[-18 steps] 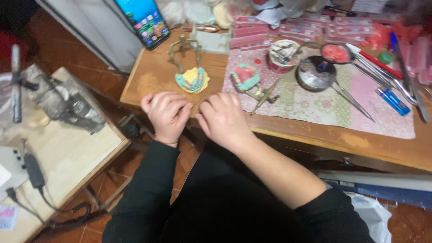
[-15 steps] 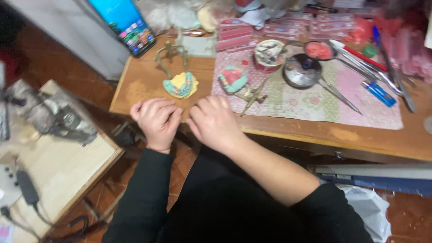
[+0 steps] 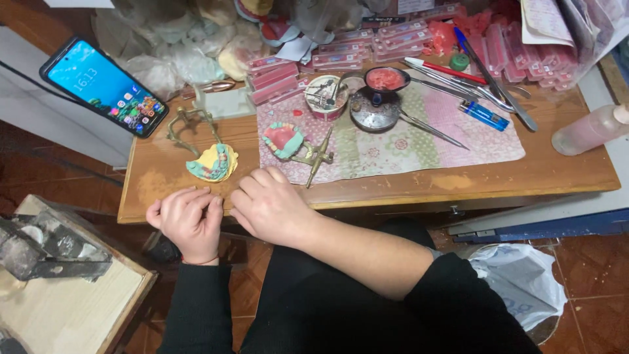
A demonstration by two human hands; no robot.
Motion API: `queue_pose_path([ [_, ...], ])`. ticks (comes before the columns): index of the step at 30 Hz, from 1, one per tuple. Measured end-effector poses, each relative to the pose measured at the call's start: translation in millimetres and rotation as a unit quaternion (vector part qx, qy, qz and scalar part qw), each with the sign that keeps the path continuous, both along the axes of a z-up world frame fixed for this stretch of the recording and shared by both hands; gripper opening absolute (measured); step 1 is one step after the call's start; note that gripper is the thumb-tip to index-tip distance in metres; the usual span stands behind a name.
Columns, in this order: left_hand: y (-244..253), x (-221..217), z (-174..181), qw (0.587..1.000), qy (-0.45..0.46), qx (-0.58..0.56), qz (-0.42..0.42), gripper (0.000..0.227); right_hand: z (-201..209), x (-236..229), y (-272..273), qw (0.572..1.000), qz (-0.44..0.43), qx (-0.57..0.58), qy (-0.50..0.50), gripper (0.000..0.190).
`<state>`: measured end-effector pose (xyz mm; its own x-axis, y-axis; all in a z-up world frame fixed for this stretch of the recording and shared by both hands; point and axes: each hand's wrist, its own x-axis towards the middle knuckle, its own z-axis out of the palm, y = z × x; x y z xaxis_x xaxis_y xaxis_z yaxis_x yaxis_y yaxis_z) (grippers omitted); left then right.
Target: The person sits at a cluttered workbench and uses a metal sculpting tool to shape and smooth the pink and blue material on two dental models. They hold one model in their left hand while carefully carving the surface with the tool in their right hand, occasionally switching between the two models.
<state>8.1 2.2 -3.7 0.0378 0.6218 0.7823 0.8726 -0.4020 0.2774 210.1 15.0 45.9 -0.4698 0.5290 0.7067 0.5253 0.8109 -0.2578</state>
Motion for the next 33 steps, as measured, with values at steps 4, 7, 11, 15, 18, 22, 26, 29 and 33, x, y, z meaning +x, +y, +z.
queue_pose_path([
  [4,0.2,1.5,0.1,1.0,-0.002,-0.002,-0.003,0.013,0.4,1.5,-0.6,1.0,-0.003,-0.001,0.01,0.022],
  [7,1.2,1.3,-1.9,1.0,0.003,0.0,0.0,0.012,-0.9,2.2,-0.3,1.0,-0.008,-0.001,0.006,0.022],
  [11,1.2,0.7,-3.7,1.0,0.0,-0.004,0.001,0.013,-2.8,2.1,0.1,1.0,-0.009,0.009,0.006,0.021],
  [15,0.6,2.0,-2.7,1.0,0.0,-0.006,0.002,0.013,-2.0,2.6,0.1,1.0,-0.009,0.013,0.006,0.022],
  [18,1.0,3.1,-1.7,1.0,-0.002,-0.003,0.002,0.013,-1.5,3.6,0.5,1.0,-0.001,0.013,0.01,0.021],
  [22,0.9,3.0,-2.0,1.0,-0.003,-0.006,0.005,0.014,-0.7,3.5,0.6,1.0,0.006,0.011,0.013,0.021],
  [26,0.7,2.4,-1.0,1.0,-0.007,-0.007,0.004,0.015,0.6,2.4,0.6,1.0,0.003,0.01,0.012,0.021],
  [29,0.7,2.6,-0.6,1.0,-0.006,-0.005,0.005,0.015,1.0,2.6,0.6,1.0,0.005,0.011,0.012,0.021],
  [33,0.7,2.4,-0.1,1.0,-0.004,-0.002,0.001,0.015,0.5,2.4,0.5,1.0,0.008,0.009,0.01,0.02],
])
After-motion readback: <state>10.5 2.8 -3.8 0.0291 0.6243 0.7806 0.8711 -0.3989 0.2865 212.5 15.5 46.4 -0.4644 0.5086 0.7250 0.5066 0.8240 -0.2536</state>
